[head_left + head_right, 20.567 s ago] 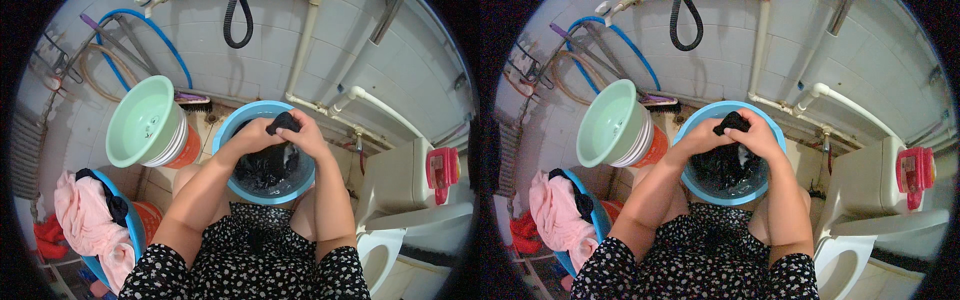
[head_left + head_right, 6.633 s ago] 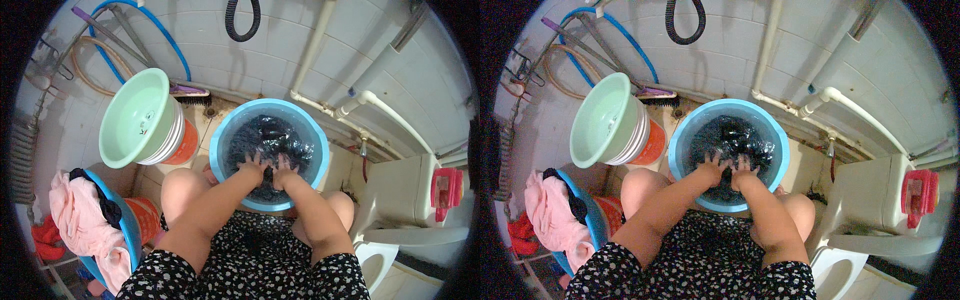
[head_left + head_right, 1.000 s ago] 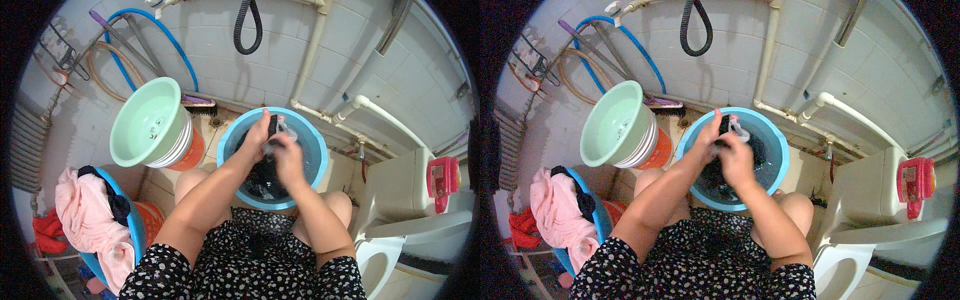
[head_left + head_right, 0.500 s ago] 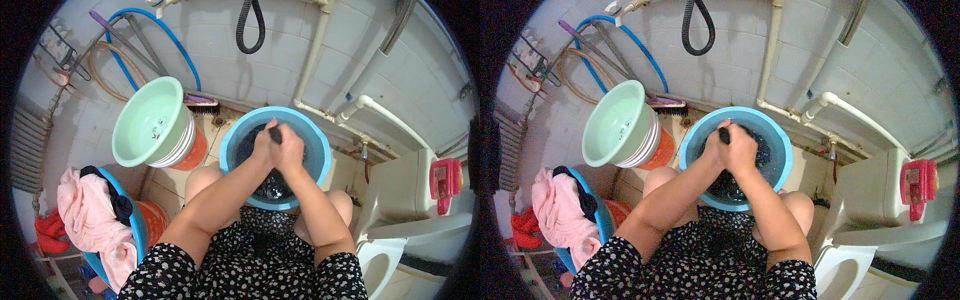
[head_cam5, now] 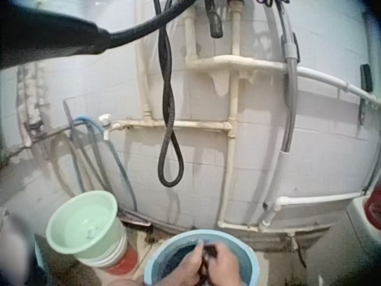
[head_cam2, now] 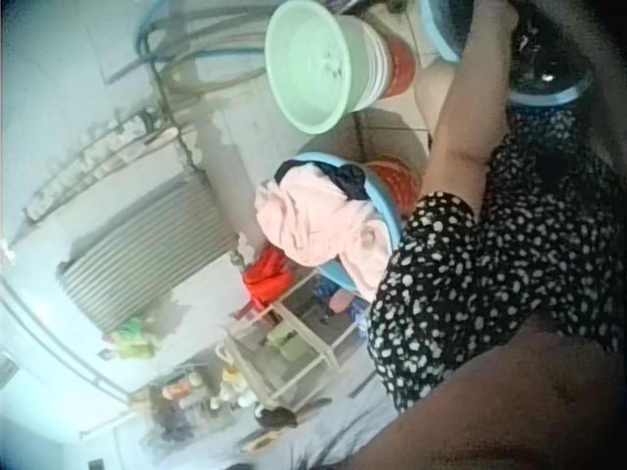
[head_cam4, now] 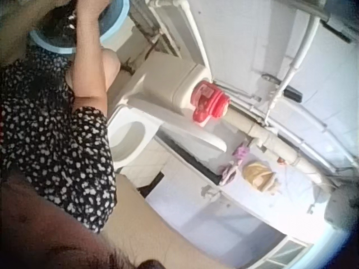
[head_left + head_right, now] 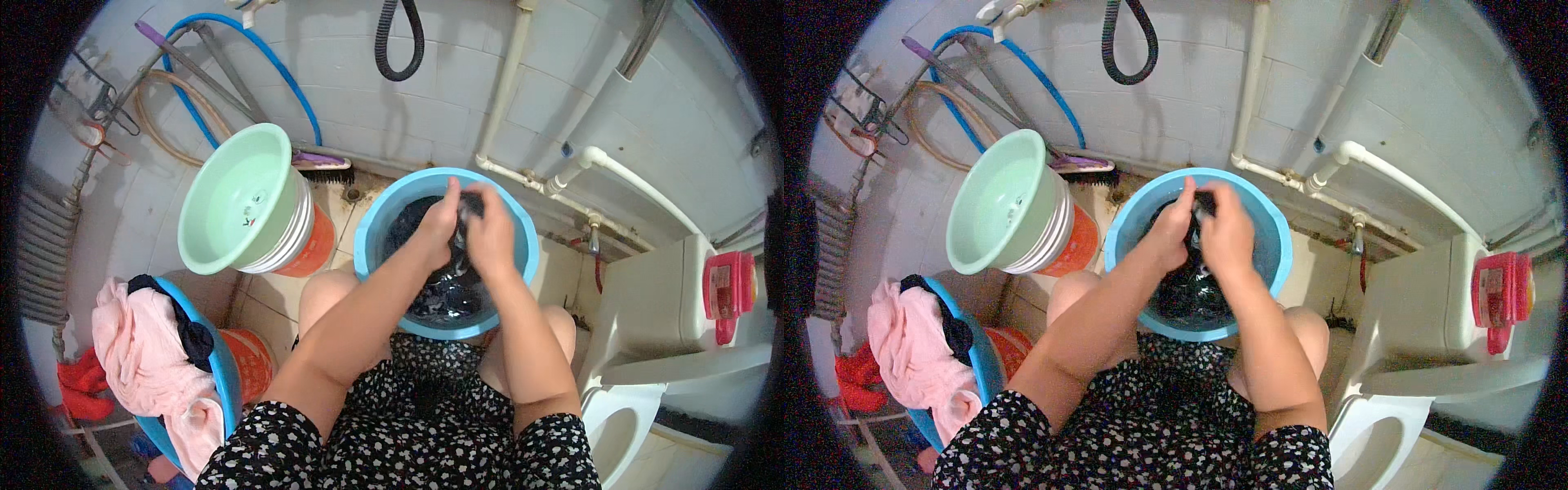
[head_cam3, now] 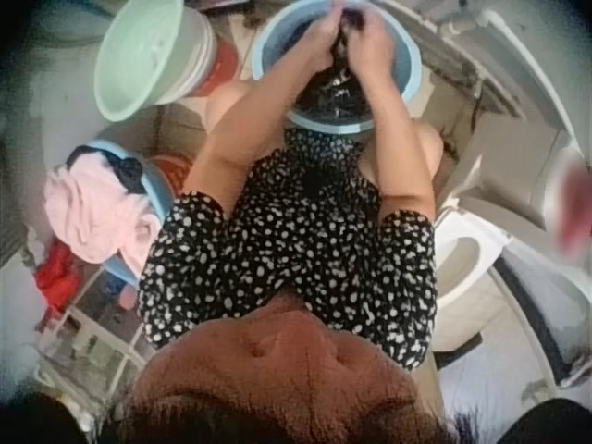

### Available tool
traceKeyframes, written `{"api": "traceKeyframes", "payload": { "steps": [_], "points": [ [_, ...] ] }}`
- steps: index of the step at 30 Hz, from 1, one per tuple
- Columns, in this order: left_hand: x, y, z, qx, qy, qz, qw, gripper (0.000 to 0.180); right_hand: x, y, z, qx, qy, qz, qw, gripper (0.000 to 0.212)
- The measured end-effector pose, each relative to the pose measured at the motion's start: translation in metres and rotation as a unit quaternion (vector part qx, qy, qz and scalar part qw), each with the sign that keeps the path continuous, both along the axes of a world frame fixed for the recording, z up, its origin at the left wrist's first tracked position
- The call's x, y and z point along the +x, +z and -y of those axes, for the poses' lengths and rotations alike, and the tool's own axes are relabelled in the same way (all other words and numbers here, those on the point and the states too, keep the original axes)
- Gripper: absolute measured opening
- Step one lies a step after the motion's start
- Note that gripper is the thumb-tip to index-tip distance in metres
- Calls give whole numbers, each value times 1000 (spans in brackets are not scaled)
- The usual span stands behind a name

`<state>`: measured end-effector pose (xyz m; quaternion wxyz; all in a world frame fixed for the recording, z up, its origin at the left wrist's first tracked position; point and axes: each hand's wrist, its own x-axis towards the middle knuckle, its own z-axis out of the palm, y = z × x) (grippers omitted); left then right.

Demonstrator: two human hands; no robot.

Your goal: The person sits on the floor and hand-washes a dark garment in a blue basin filled with water. They repeatedly submerge, scrub, and wring the fabric to clean it.

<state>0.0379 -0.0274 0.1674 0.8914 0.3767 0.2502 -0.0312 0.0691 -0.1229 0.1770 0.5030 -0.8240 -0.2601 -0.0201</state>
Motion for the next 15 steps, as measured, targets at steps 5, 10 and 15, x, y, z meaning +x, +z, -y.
{"api": "traceKeyframes", "payload": {
  "steps": [5,10,15],
  "points": [
    [-8,3,-20,571,-226,135,778,74,49,-3,27,92,-71,1,993,25],
    [-12,-42,-56,772,-354,15,527,64,56,7,48,79,-118,-9,990,19],
    [-15,-33,-86,739,-217,87,631,44,58,7,66,-75,-137,-8,988,26]
  ]
}}
